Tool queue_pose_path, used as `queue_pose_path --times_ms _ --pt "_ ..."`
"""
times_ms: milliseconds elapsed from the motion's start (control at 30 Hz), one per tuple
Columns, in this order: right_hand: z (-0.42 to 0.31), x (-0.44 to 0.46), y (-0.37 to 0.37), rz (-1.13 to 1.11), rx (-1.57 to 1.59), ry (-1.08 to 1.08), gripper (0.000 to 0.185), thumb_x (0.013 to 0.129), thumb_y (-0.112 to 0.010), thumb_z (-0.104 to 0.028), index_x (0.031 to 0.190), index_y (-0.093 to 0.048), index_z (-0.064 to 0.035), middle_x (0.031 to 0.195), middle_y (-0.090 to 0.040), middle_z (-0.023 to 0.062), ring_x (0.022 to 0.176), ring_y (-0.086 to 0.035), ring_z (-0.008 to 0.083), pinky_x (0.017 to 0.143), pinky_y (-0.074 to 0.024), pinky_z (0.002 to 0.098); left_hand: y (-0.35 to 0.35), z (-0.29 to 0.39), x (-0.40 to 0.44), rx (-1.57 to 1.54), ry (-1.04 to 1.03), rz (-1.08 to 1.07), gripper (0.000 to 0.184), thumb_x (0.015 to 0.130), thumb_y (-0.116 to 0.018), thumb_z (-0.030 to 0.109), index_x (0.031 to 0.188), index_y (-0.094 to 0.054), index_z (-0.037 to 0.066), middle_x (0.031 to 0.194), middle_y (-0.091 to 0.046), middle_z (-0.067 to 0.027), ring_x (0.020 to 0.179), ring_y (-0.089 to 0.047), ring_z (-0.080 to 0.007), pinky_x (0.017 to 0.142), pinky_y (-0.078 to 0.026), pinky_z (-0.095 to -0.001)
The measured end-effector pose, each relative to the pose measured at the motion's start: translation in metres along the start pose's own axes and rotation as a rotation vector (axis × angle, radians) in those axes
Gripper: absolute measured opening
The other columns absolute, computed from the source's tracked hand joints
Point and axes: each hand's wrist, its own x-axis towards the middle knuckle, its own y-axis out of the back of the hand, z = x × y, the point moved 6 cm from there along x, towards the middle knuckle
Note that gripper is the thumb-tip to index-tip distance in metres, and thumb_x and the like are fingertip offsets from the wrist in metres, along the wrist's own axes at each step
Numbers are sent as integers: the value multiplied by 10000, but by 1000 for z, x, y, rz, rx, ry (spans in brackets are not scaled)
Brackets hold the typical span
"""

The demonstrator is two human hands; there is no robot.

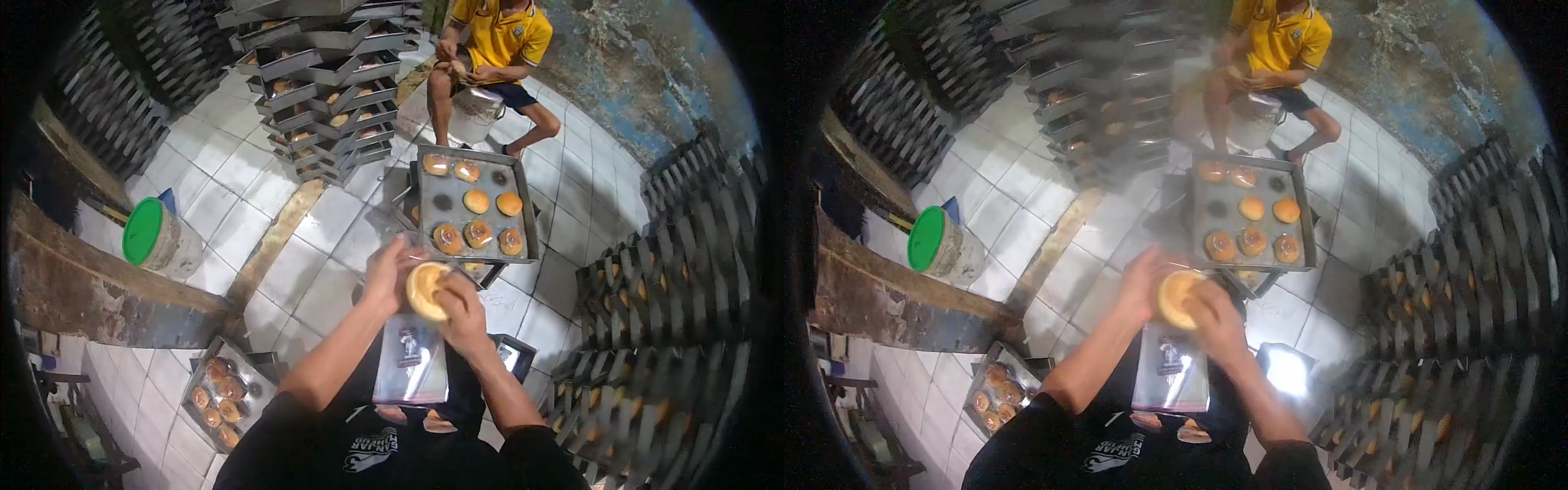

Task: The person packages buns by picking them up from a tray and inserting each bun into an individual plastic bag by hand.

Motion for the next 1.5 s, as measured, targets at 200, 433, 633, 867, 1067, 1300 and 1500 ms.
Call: queue_pose_path --times_ms 200,433,633,867,1067,1300,1500 --pt "-48 19 7 22 -155 5 481 718 -771 -18 1164 -592 -18 1190 -616 199 1153 -597 414 1073 -424 569 -29 0 -72 46 66 -107 321 1015 -569 334 1219 -614 91 1175 -693 -53 1085 -672 -204 899 -556 -408" --pt "-64 16 -66 -190 6 -113 571 883 -576 12 1435 -431 26 1418 -514 267 1397 -439 427 1173 -289 592 13 -3 -91 65 -224 -100 438 1069 -462 258 1446 -471 36 1444 -545 -100 1355 -500 -235 1176 -357 -392" --pt "-58 45 -46 -238 77 -71 602 822 -640 -68 1404 -490 -45 1383 -555 212 1302 -494 412 1114 -343 533 0 39 -63 -149 -217 -269 502 1065 -440 358 1484 -442 82 1469 -522 -106 1379 -468 -254 1174 -345 -406" --pt "-48 64 -31 -396 83 -48 485 902 -586 -19 1385 -535 -35 1393 -556 209 1358 -496 351 1142 -354 548 -5 23 -29 -272 -78 -447 483 1021 -524 434 1363 -517 93 1312 -608 -97 1242 -571 -238 1087 -429 -409" --pt "-51 73 -31 -287 -263 -16 287 862 -595 -95 1137 -662 -47 1160 -676 166 1120 -629 346 1014 -459 476 -13 -6 -36 -320 -156 -191 412 1000 -596 366 1336 -530 137 1263 -619 -68 1193 -589 -223 1039 -467 -394" --pt "-48 83 -33 -329 -70 -15 302 867 -667 -59 1167 -640 -36 1038 -694 164 991 -657 369 836 -523 457 1 5 -15 -280 -231 -87 564 1010 -503 547 1318 -531 76 1271 -622 -95 1106 -642 -261 957 -526 -411" --pt "-53 44 -51 -457 498 -343 142 887 -693 -53 881 -556 -16 873 -618 89 797 -632 252 747 -495 377 8 15 -9 -223 -32 -225 701 1023 -354 667 1377 -506 81 1348 -588 -178 1154 -630 -348 928 -554 -540"
